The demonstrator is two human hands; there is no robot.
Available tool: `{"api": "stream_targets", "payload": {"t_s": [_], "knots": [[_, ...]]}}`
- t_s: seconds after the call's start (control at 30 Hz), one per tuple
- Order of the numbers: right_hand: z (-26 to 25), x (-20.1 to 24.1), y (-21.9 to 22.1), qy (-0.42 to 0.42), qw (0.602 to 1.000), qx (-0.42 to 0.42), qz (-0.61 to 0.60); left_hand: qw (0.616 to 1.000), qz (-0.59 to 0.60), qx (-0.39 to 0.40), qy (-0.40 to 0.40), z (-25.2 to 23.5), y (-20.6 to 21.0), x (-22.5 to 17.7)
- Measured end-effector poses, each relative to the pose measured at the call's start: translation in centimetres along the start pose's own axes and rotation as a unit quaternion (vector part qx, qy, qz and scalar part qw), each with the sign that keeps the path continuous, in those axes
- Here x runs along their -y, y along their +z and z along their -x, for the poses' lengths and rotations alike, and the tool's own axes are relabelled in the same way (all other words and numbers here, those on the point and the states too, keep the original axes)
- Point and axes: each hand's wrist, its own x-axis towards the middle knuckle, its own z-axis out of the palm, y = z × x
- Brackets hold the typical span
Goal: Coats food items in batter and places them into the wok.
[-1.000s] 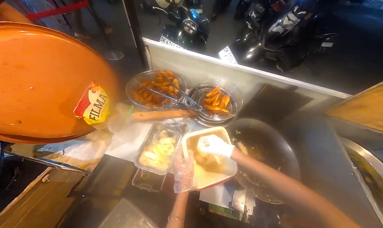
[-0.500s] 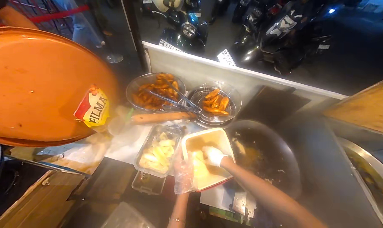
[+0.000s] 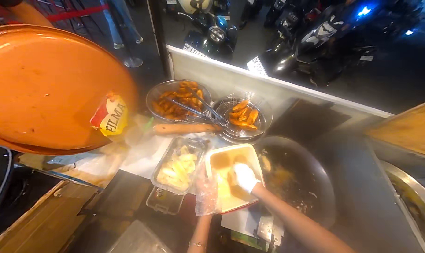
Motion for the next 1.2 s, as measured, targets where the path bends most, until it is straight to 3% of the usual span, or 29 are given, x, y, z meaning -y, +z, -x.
{"api": "stream_targets", "payload": {"t_s": [0.13, 0.23, 0.37, 0.43, 0.53, 0.67, 0.83, 0.93, 1.03, 1.2], "knots": [[-4.0, -0.7, 2.4, -0.046, 0.999, -0.001, 0.009, 1.000, 0.015, 0.004, -0.006, 0.0, -0.1, -0.1], [-4.3, 0.2, 1.1, -0.050, 0.998, 0.028, 0.035, 1.000, 0.011, -0.002, 0.004, 0.0, 0.0, 0.3], [-1.2, 0.4, -1.1, -0.039, 0.999, 0.002, 0.002, 1.000, 0.002, 0.003, -0.002, 0.3, -0.2, -0.1], [-0.4, 0.1, -1.4, -0.061, 0.996, -0.059, -0.015, 1.000, 0.001, 0.003, -0.011, 0.3, -0.3, -0.5], [1.1, -0.3, -1.9, -0.058, 0.995, -0.059, -0.064, 1.000, -0.003, 0.003, -0.014, 0.2, -0.3, -0.6], [4.4, -2.5, -4.1, -0.050, 0.965, -0.149, -0.210, 1.000, -0.022, 0.002, -0.007, -0.3, 0.0, -0.3], [10.7, -8.7, -8.1, -0.024, 0.892, -0.209, -0.399, 0.999, -0.039, 0.011, -0.025, -0.5, 0.1, -0.3], [13.3, -13.7, -7.4, 0.016, 0.853, -0.251, -0.458, 0.999, -0.044, 0.008, -0.028, -0.4, -0.2, -0.5], [13.6, -19.9, -3.6, 0.097, 0.847, -0.264, -0.452, 0.998, -0.056, 0.002, -0.019, -0.3, -0.2, -0.8], [9.1, -30.1, 7.3, 0.267, 0.803, -0.215, -0.488, 0.998, -0.050, -0.008, -0.021, -0.1, 0.0, -0.4]]}}
